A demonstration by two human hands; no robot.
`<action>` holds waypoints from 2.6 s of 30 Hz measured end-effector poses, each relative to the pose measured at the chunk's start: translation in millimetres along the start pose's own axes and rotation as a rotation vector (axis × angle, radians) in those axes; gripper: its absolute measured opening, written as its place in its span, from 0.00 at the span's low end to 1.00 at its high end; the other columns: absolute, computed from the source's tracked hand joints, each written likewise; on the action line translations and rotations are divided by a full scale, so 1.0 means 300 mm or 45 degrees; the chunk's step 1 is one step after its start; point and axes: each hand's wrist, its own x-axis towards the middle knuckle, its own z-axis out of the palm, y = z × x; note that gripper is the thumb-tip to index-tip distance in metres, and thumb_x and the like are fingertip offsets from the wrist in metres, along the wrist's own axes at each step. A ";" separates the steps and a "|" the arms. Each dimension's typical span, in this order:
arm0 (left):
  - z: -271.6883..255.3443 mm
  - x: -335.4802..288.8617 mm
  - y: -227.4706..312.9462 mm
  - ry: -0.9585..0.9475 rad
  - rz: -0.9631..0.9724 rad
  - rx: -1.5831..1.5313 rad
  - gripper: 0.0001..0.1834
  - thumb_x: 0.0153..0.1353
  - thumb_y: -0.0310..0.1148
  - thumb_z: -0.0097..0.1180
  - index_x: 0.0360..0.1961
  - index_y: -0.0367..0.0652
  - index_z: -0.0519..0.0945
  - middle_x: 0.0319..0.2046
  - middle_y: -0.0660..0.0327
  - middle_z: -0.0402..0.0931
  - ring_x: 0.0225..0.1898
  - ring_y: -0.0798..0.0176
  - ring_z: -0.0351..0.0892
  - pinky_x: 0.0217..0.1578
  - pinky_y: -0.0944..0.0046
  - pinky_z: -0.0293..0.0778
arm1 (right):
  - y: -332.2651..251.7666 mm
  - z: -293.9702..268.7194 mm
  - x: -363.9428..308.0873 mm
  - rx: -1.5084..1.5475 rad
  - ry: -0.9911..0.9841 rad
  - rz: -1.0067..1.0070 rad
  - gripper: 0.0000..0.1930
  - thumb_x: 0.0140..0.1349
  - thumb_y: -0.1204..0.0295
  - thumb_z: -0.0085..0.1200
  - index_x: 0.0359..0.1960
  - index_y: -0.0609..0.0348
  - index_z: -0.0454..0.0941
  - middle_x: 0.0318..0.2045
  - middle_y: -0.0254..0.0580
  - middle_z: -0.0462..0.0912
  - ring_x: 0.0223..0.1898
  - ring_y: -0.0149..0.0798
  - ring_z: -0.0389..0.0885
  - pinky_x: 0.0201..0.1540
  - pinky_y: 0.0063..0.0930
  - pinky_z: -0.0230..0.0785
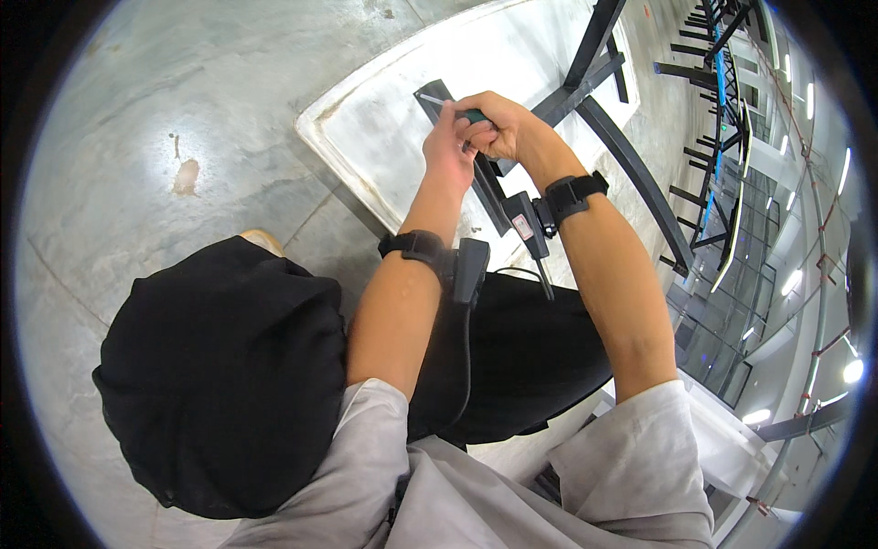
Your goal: The person uses a screwdriver to secure a metal frame to the underside of a white tabletop while working on the floor of a large dining hall.
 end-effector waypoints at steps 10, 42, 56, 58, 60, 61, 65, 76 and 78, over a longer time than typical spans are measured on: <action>-0.014 0.032 -0.015 0.010 -0.056 0.097 0.12 0.59 0.44 0.45 0.35 0.48 0.72 0.35 0.69 0.70 0.34 0.70 0.65 0.45 0.62 0.61 | 0.000 0.057 -0.035 -1.981 0.555 -0.457 0.08 0.48 0.72 0.49 0.23 0.66 0.72 0.15 0.39 0.73 0.12 0.31 0.67 0.13 0.20 0.60; -0.002 0.016 -0.028 -0.087 -0.019 0.162 0.12 0.56 0.39 0.50 0.37 0.45 0.71 0.35 0.66 0.68 0.41 0.67 0.64 0.40 0.59 0.58 | 0.024 -0.063 -0.100 -1.203 0.652 -0.658 0.22 0.54 0.56 0.50 0.26 0.71 0.73 0.13 0.42 0.73 0.14 0.29 0.75 0.17 0.23 0.68; -0.006 0.022 -0.031 -0.229 -0.021 0.206 0.19 0.60 0.47 0.38 0.46 0.46 0.67 0.44 0.65 0.65 0.48 0.66 0.61 0.49 0.59 0.56 | 0.060 -0.075 -0.098 -2.343 0.585 -1.613 0.16 0.46 0.76 0.54 0.39 0.63 0.69 0.26 0.49 0.72 0.28 0.51 0.74 0.31 0.36 0.67; -0.002 0.016 -0.026 -0.213 -0.014 0.216 0.19 0.60 0.47 0.39 0.45 0.46 0.67 0.44 0.65 0.65 0.48 0.66 0.61 0.48 0.59 0.56 | 0.064 -0.081 -0.083 -1.981 0.595 -1.621 0.12 0.50 0.71 0.53 0.35 0.65 0.71 0.22 0.50 0.75 0.24 0.48 0.75 0.27 0.34 0.68; 0.000 0.014 -0.027 -0.204 -0.001 0.237 0.20 0.59 0.48 0.40 0.44 0.46 0.68 0.44 0.65 0.65 0.48 0.66 0.61 0.48 0.59 0.56 | 0.059 -0.088 -0.084 -2.098 0.627 -1.525 0.12 0.51 0.69 0.53 0.32 0.66 0.72 0.23 0.52 0.75 0.23 0.48 0.76 0.26 0.33 0.68; 0.000 0.012 -0.028 -0.205 -0.001 0.238 0.20 0.59 0.48 0.40 0.44 0.46 0.68 0.44 0.65 0.65 0.48 0.66 0.61 0.48 0.59 0.56 | 0.058 -0.092 -0.085 -2.211 0.659 -1.423 0.13 0.51 0.67 0.52 0.29 0.68 0.73 0.23 0.54 0.76 0.22 0.47 0.77 0.25 0.32 0.68; -0.017 0.020 -0.032 -0.217 -0.019 0.258 0.21 0.59 0.49 0.40 0.45 0.45 0.67 0.44 0.65 0.65 0.47 0.66 0.61 0.48 0.60 0.56 | 0.068 -0.062 -0.094 -1.888 0.796 -1.186 0.14 0.52 0.66 0.51 0.26 0.70 0.73 0.23 0.55 0.76 0.20 0.49 0.76 0.22 0.32 0.68; -0.005 0.006 -0.043 -0.250 -0.048 0.300 0.23 0.58 0.49 0.42 0.48 0.44 0.66 0.46 0.64 0.65 0.47 0.66 0.62 0.48 0.61 0.55 | 0.100 -0.097 -0.097 -1.898 0.750 -1.652 0.11 0.47 0.73 0.53 0.33 0.65 0.71 0.28 0.52 0.75 0.30 0.49 0.76 0.32 0.33 0.68; -0.003 0.009 -0.041 -0.282 -0.045 0.305 0.23 0.58 0.49 0.43 0.48 0.44 0.66 0.47 0.64 0.64 0.48 0.65 0.61 0.48 0.62 0.55 | 0.096 -0.097 -0.093 -1.835 0.767 -1.633 0.12 0.48 0.71 0.53 0.32 0.67 0.70 0.25 0.51 0.75 0.27 0.46 0.76 0.31 0.31 0.69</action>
